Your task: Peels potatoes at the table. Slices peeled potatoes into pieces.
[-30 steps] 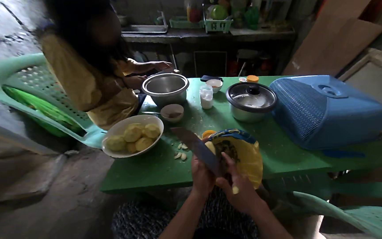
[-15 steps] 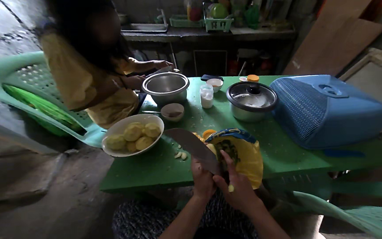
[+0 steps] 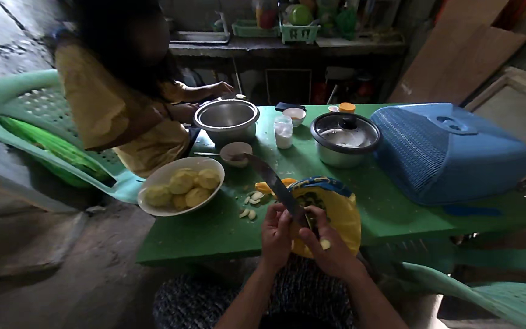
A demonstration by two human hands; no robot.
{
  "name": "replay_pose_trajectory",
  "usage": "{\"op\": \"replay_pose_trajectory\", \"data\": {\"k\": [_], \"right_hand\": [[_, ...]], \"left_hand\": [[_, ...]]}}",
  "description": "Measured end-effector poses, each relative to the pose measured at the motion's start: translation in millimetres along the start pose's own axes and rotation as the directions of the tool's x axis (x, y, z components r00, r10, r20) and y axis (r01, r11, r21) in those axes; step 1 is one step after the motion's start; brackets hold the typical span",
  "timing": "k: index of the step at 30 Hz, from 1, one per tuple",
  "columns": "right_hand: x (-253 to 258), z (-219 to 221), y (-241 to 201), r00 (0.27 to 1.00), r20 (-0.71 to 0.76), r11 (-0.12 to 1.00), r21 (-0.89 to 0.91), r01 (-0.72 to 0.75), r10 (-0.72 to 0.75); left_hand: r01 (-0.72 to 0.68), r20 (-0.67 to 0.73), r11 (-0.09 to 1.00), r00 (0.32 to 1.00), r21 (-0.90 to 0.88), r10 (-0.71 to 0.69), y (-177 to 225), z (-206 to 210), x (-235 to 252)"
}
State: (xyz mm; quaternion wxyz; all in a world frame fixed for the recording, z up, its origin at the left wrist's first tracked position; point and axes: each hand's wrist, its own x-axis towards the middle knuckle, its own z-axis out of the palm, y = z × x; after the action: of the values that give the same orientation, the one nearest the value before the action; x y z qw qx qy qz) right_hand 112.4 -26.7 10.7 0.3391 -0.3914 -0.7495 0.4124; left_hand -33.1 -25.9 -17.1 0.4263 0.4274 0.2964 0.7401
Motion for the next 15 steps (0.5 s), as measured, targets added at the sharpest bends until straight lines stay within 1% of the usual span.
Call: {"op": "replay_pose_trajectory", "data": {"k": [3, 5, 7, 8, 9, 10, 11, 12, 13, 15], "right_hand": [[0, 0, 0, 1.0, 0.015, 1.0, 0.009, -0.013, 0.013], [0, 1, -1, 1.0, 0.004, 0.999, 0.026, -0.019, 0.019], [2, 3, -2, 0.997, -0.046, 0.992, 0.119, -0.053, 0.059], [4, 4, 0, 0.993, -0.076, 0.976, 0.207, -0.071, 0.088], [7, 4, 4, 0.989, -0.091, 0.954, 0.288, -0.083, 0.113], [9, 3, 6, 0.986, -0.097, 0.935, 0.34, -0.097, 0.137], [10, 2, 7, 0.982, -0.109, 0.924, 0.367, -0.103, 0.153], [10, 1, 6, 0.98, -0.118, 0.922, 0.373, -0.106, 0.16], [9, -1, 5, 0.98, -0.125, 0.927, 0.36, -0.102, 0.156], [6, -2, 5, 0.984, -0.142, 0.957, 0.282, -0.068, 0.111]], "left_hand": [[-0.013, 0.015, 0.998, 1.0, 0.061, 0.012, 2, -5, 3], [-0.047, 0.034, 0.987, 0.999, 0.152, 0.042, 3, -6, 3], [-0.176, 0.105, 0.935, 0.983, 0.309, 0.15, 1, -7, -1], [-0.254, 0.144, 0.895, 0.966, 0.366, 0.216, -1, -5, -5], [-0.283, 0.145, 0.877, 0.958, 0.388, 0.245, -3, -3, -8], [-0.251, 0.102, 0.894, 0.968, 0.371, 0.23, -4, 0, -11], [-0.165, 0.031, 0.938, 0.986, 0.306, 0.164, -6, 3, -13], [-0.04, -0.039, 0.978, 0.998, 0.205, 0.049, -6, 4, -12], [0.075, -0.091, 0.993, 0.994, 0.09, -0.067, -6, 4, -9], [0.235, -0.122, 0.969, 0.962, -0.078, -0.243, -1, 4, -2]]}}
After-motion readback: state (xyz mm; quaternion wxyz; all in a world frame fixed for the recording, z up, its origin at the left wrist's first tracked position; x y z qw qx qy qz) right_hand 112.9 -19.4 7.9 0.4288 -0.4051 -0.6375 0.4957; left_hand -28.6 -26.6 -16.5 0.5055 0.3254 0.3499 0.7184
